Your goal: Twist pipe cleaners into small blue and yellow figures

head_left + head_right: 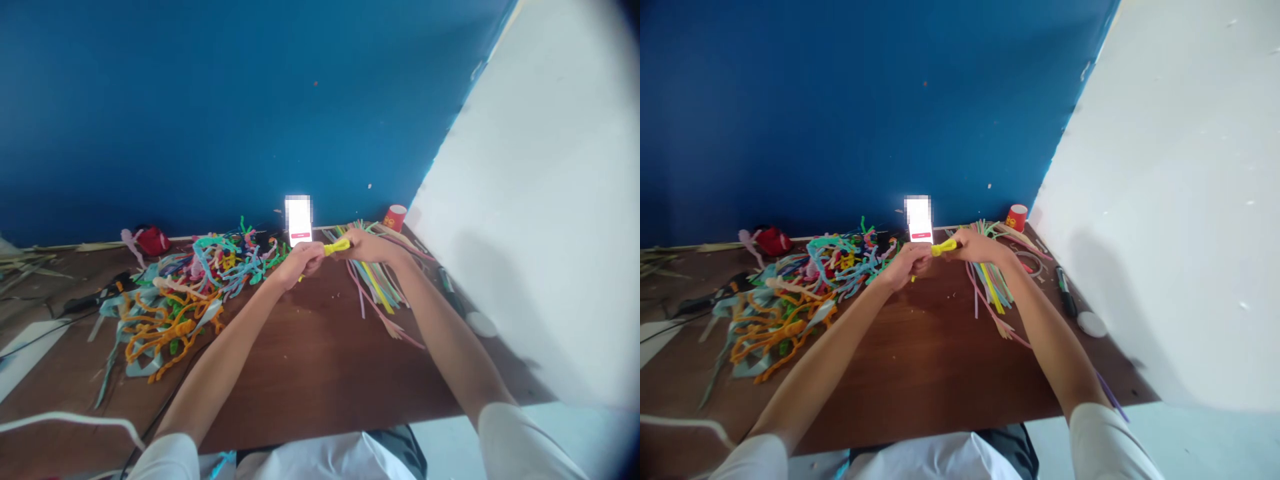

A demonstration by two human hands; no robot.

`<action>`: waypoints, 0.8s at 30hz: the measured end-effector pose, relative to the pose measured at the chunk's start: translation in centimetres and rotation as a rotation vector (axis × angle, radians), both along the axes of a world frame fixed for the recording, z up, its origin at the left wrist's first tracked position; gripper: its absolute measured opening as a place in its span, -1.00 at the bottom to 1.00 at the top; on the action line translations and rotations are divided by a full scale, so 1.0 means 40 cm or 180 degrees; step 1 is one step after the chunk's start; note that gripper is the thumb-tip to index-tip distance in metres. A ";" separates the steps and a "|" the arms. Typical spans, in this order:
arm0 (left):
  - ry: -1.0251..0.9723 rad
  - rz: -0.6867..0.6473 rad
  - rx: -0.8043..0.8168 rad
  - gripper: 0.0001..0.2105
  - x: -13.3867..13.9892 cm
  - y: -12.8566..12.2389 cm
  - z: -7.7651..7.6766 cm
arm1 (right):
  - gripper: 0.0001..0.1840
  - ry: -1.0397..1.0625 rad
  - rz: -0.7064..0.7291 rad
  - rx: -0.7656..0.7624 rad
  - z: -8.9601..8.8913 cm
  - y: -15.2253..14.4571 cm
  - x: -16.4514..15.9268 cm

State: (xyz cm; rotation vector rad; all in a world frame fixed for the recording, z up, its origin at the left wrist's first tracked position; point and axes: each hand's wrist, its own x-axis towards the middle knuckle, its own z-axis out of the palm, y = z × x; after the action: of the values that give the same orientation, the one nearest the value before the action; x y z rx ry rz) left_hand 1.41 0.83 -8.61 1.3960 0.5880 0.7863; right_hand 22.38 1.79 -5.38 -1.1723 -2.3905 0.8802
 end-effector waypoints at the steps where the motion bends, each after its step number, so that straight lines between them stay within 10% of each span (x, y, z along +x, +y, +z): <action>1: 0.0061 -0.0061 0.0027 -0.69 0.000 -0.003 0.001 | -0.75 0.0044 -0.0070 0.0047 -0.003 0.005 0.004; 8: 0.0844 -0.0267 0.0571 -0.73 0.003 -0.012 -0.003 | -0.67 0.0410 -0.0413 0.0237 0.020 -0.010 -0.003; 13: 0.1190 0.0374 0.0484 -0.77 0.017 -0.002 -0.017 | -0.64 0.0226 -0.0049 0.0232 0.062 -0.056 -0.019; 19: 0.0478 0.1034 0.0156 -0.75 0.020 0.010 -0.024 | -0.71 -0.0224 0.0404 0.0324 0.057 -0.069 -0.043; 24: -0.0089 0.0706 -0.0053 -0.74 0.010 0.008 -0.016 | -0.78 -0.0056 0.0322 -0.0129 0.017 -0.028 -0.029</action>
State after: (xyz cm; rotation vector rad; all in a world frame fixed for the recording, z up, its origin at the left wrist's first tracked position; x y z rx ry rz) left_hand 1.82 1.16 -9.25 1.3165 0.7346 0.9739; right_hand 21.21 0.66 -4.69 -1.0859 -2.4757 0.9577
